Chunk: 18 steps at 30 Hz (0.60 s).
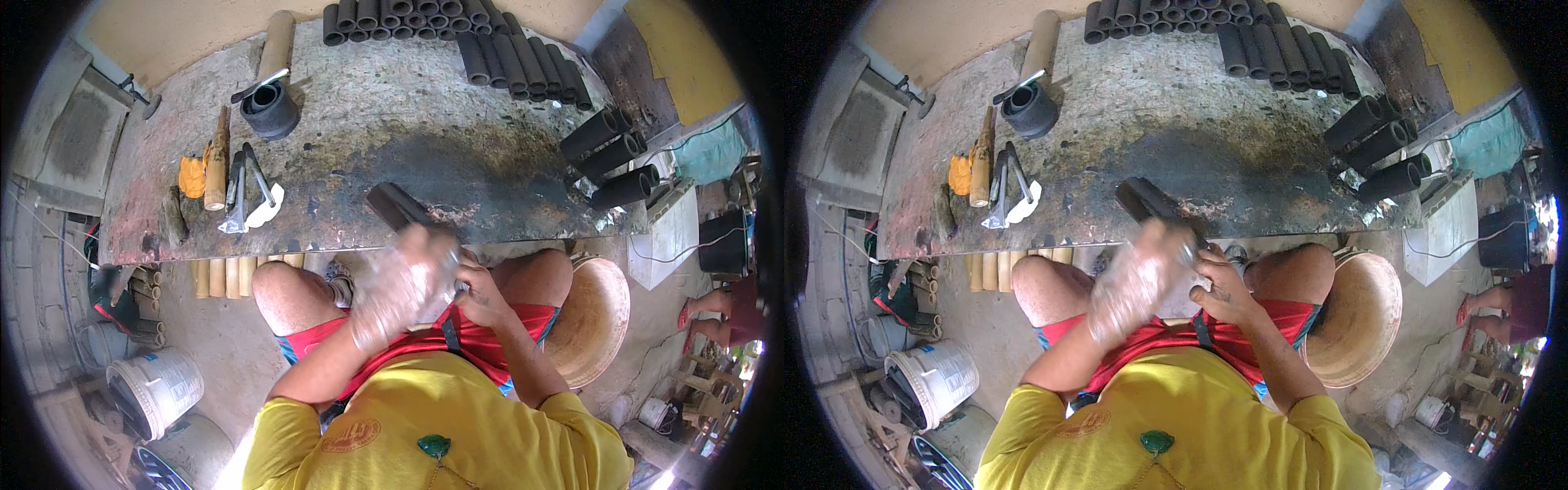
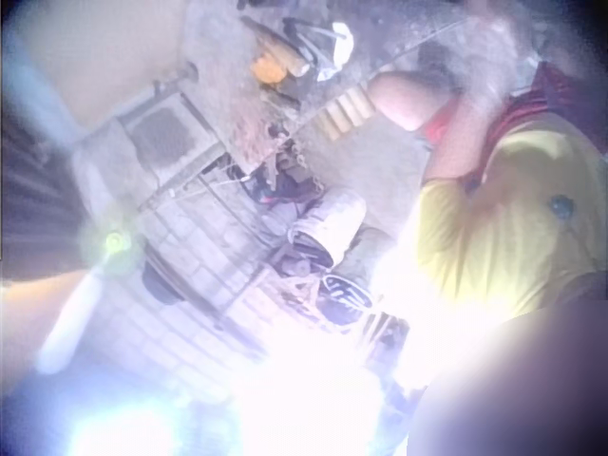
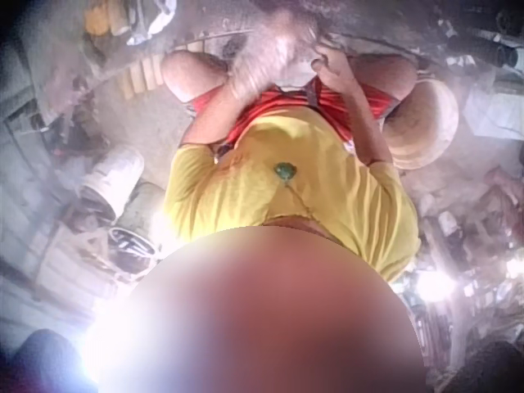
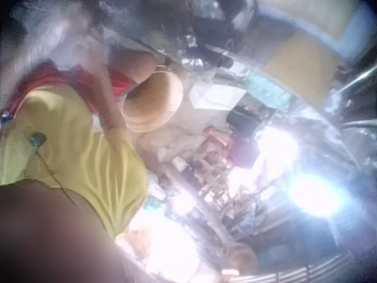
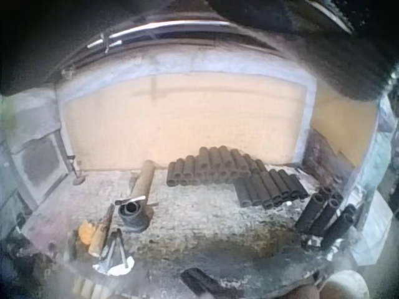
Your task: The person repeatedly picks up short black ceramic pipes, rubs their outer surfaces with a gloved hand, and places them back on the table. The person also uses a small metal tool to scrape or clean the interior of some pipes. Finished pipes are arranged in neat rows on the work surface.
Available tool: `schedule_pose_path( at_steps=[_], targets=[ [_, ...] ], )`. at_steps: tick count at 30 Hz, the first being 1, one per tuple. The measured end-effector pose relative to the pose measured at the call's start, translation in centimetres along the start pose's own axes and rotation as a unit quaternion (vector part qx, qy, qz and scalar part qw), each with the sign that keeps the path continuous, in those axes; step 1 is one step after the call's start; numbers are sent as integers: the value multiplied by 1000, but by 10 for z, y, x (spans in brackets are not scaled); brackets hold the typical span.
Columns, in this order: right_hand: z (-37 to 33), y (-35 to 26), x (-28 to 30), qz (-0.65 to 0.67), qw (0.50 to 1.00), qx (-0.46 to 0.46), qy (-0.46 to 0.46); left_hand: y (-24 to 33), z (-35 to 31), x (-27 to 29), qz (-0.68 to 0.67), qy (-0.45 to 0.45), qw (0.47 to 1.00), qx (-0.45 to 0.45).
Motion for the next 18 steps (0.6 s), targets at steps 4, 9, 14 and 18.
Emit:
schedule_pose_path(
  at_steps=[4, 9, 14, 18],
  targets=[
    [-2, -4, -3, -126, 991, 36, -32, -29, 1, -3, -56, 14, 998, 7],
    [3, -19, 1, -232, 969, 73, -36, -50, 15, 31, 103, 55, 993, -5],
    [5, -43, 1, -339, 933, 116, -31, 7, -15, -13, -9, -29, 998, -59],
    [3, -42, -3, -324, 942, 85, -38, -81, -21, -27, 55, 61, 996, 37]
  ],
)
Point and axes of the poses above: each hand's wrist, its own z-axis towards the middle knuckle, its own x-axis out of the back of the hand, y = z × x, the point moved 6 cm from there along z, towards the middle knuckle, and after that the axes turned 5 degrees about -x, right-handed, at the moved point
